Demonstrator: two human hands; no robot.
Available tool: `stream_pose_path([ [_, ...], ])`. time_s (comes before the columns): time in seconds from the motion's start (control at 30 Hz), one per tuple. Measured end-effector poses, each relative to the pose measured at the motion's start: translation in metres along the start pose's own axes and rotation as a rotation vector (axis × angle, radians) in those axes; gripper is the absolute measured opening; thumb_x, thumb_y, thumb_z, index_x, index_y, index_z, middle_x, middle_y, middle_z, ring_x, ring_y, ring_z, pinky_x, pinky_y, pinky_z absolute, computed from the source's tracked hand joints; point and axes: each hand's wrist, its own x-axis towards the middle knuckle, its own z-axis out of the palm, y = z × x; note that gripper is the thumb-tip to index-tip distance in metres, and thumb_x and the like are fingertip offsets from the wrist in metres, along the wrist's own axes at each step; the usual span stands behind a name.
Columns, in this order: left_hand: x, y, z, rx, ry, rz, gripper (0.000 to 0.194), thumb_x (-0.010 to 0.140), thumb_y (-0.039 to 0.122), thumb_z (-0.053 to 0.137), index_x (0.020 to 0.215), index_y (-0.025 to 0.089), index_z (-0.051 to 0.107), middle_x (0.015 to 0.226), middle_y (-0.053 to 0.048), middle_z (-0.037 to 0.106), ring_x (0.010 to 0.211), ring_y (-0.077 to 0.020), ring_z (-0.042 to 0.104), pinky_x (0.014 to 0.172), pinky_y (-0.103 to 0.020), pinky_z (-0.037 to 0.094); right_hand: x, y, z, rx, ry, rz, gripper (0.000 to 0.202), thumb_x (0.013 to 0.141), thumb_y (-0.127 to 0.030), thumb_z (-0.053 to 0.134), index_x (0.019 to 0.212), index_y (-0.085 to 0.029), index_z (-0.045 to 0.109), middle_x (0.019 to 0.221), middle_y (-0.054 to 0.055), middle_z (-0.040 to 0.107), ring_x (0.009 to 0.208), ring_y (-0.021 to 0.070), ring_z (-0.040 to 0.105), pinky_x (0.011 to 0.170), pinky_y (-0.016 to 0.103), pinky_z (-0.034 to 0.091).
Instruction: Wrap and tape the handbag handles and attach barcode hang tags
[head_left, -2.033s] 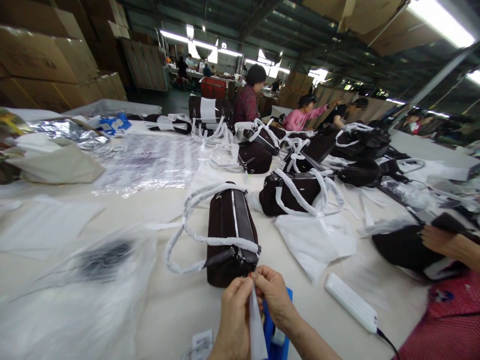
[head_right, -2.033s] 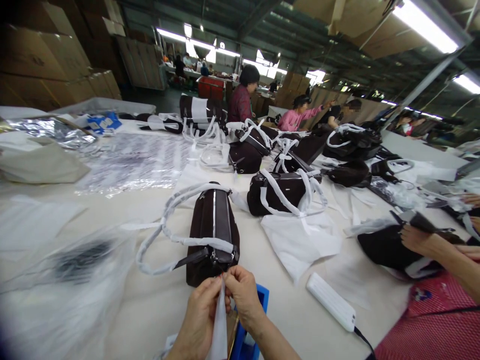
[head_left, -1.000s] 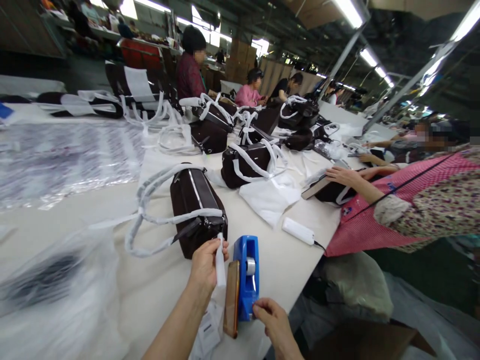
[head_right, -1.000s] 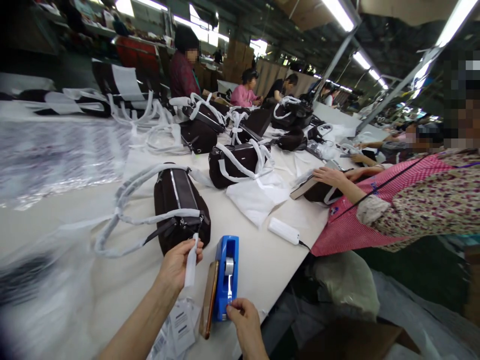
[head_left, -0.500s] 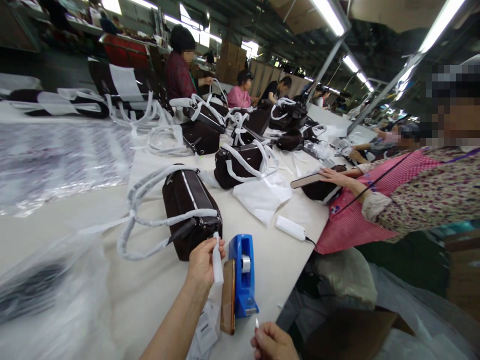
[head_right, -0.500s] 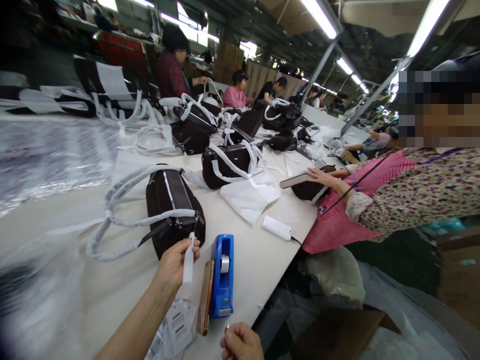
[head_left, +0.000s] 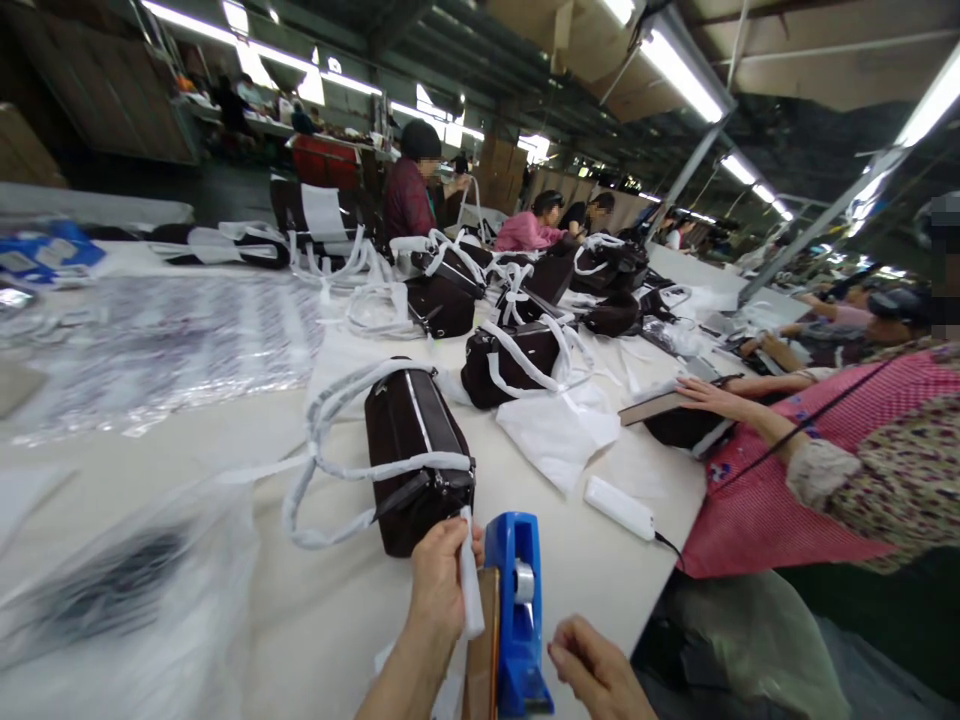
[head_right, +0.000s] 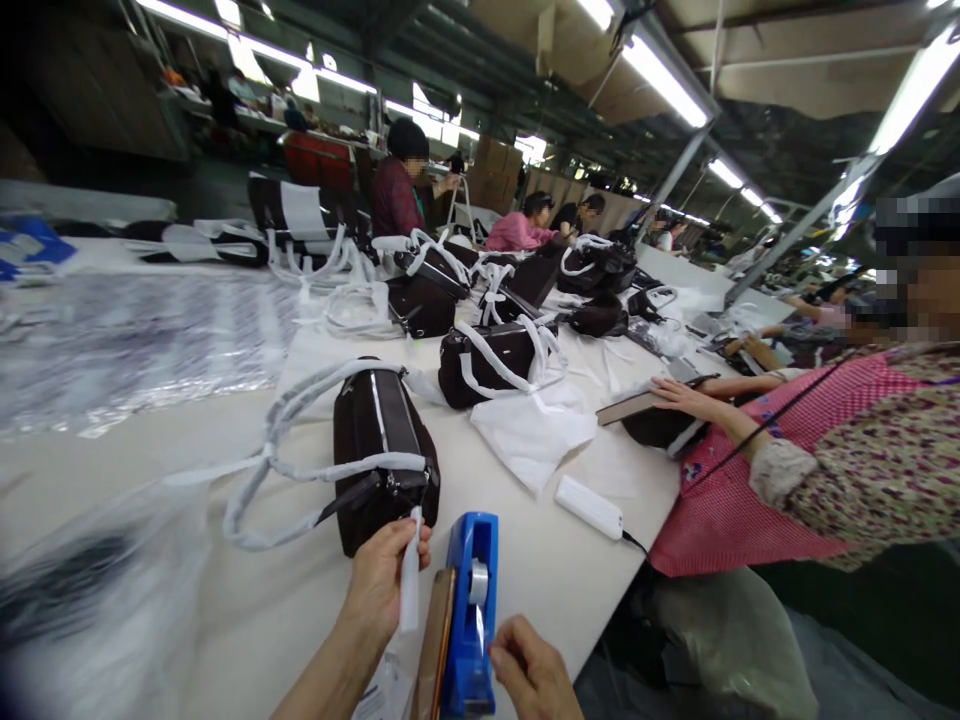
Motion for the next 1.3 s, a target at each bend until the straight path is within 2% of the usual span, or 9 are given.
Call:
stream_pose_path([
  [0.13, 0.0, -0.008, 0.003, -0.032, 0.022, 0.052, 0.007, 0.062, 0.011, 0.061, 0.057, 0.013, 0.057, 0.046, 0.0, 0.06, 0.037, -0.0073, 0.049, 0.041, -0.018, 0.039, 0.05, -0.101, -0.013, -0.176, -0.178, -0.299, 0.021, 0.081, -0.035, 0.046, 0.066, -0.02, 0.049, 0.06, -0.004, 0.047, 0.058, 0.0115, 0.041, 0.055, 0.022, 0.032],
  [0.2, 0.0, -0.011, 0.005, -0.037, 0.029, 0.062, 0.007, 0.061, 0.015, 0.062, 0.057, 0.015, 0.056, 0.041, 0.002, 0.055, 0.036, -0.0075, 0.047, 0.039, -0.018, 0.037, 0.077, -0.133, -0.01, -0.288, -0.267, -0.356, 0.017, 0.08, -0.028, 0.047, 0.066, -0.019, 0.052, 0.061, -0.003, 0.054, 0.057, 0.011, 0.044, 0.054, 0.021, 0.032],
  [0.27, 0.0, -0.014, 0.008, -0.037, 0.04, 0.066, 0.008, 0.062, 0.019, 0.061, 0.058, 0.016, 0.056, 0.038, 0.004, 0.051, 0.034, -0.0076, 0.044, 0.037, -0.019, 0.035, 0.1, -0.149, -0.005, -0.385, -0.327, -0.38, 0.014, 0.078, -0.024, 0.05, 0.065, -0.019, 0.054, 0.059, -0.003, 0.057, 0.057, 0.011, 0.047, 0.053, 0.02, 0.032],
  [0.53, 0.007, -0.031, 0.012, 0.023, 0.144, 0.168, 0.009, 0.065, 0.024, 0.059, 0.063, 0.016, 0.058, 0.046, 0.003, 0.056, 0.039, -0.009, 0.046, 0.04, -0.021, 0.035, 0.136, -0.151, 0.0, -0.519, -0.339, -0.346, 0.017, 0.066, -0.018, 0.059, 0.05, -0.018, 0.052, 0.045, -0.006, 0.047, 0.047, 0.009, 0.038, 0.048, 0.022, 0.023],
  [0.7, 0.008, -0.031, 0.013, 0.136, 0.251, 0.282, 0.006, 0.064, 0.018, 0.059, 0.058, 0.016, 0.06, 0.041, 0.004, 0.053, 0.039, -0.0099, 0.044, 0.042, -0.021, 0.034, 0.141, -0.147, 0.009, -0.43, -0.35, -0.157, 0.02, 0.063, -0.018, 0.057, 0.045, -0.018, 0.049, 0.039, -0.004, 0.049, 0.042, 0.0087, 0.043, 0.044, 0.021, 0.028],
  [0.9, 0.006, -0.033, 0.015, 0.253, 0.351, 0.375, 0.009, 0.067, 0.014, 0.058, 0.058, 0.016, 0.059, 0.042, 0.003, 0.053, 0.04, -0.0124, 0.046, 0.043, -0.023, 0.035, 0.143, -0.142, 0.016, -0.291, -0.39, 0.057, 0.02, 0.062, -0.019, 0.051, 0.042, -0.018, 0.047, 0.032, -0.007, 0.039, 0.03, 0.0055, 0.031, 0.031, 0.02, 0.018],
  [1.0, 0.005, -0.036, 0.016, 0.275, 0.392, 0.416, 0.006, 0.068, 0.012, 0.059, 0.069, 0.018, 0.057, 0.044, 0.004, 0.055, 0.043, -0.0145, 0.049, 0.046, -0.024, 0.037, 0.143, -0.143, 0.016, -0.254, -0.406, 0.077, 0.019, 0.06, -0.017, 0.05, 0.041, -0.017, 0.047, 0.03, -0.007, 0.038, 0.029, 0.0047, 0.029, 0.031, 0.019, 0.017],
  [1.13, 0.0, -0.037, 0.016, 0.291, 0.414, 0.518, 0.027, 0.068, 0.011, 0.061, 0.091, 0.021, 0.052, 0.051, 0.006, 0.058, 0.052, -0.0167, 0.054, 0.056, -0.025, 0.038, 0.143, -0.147, 0.015, -0.237, -0.431, 0.091, 0.016, 0.058, -0.016, 0.051, 0.042, -0.017, 0.049, 0.029, -0.007, 0.039, 0.028, 0.0045, 0.028, 0.03, 0.019, 0.015],
  [1.3, -0.002, -0.038, 0.018, 0.291, 0.411, 0.502, 0.018, 0.065, 0.009, 0.064, 0.078, 0.021, 0.064, 0.062, 0.0, 0.062, 0.06, -0.0165, 0.054, 0.061, -0.024, 0.036, 0.144, -0.149, 0.013, -0.257, -0.464, 0.085, 0.021, 0.058, -0.016, 0.05, 0.038, -0.017, 0.046, 0.028, -0.006, 0.037, 0.027, 0.0044, 0.028, 0.03, 0.02, 0.014],
])
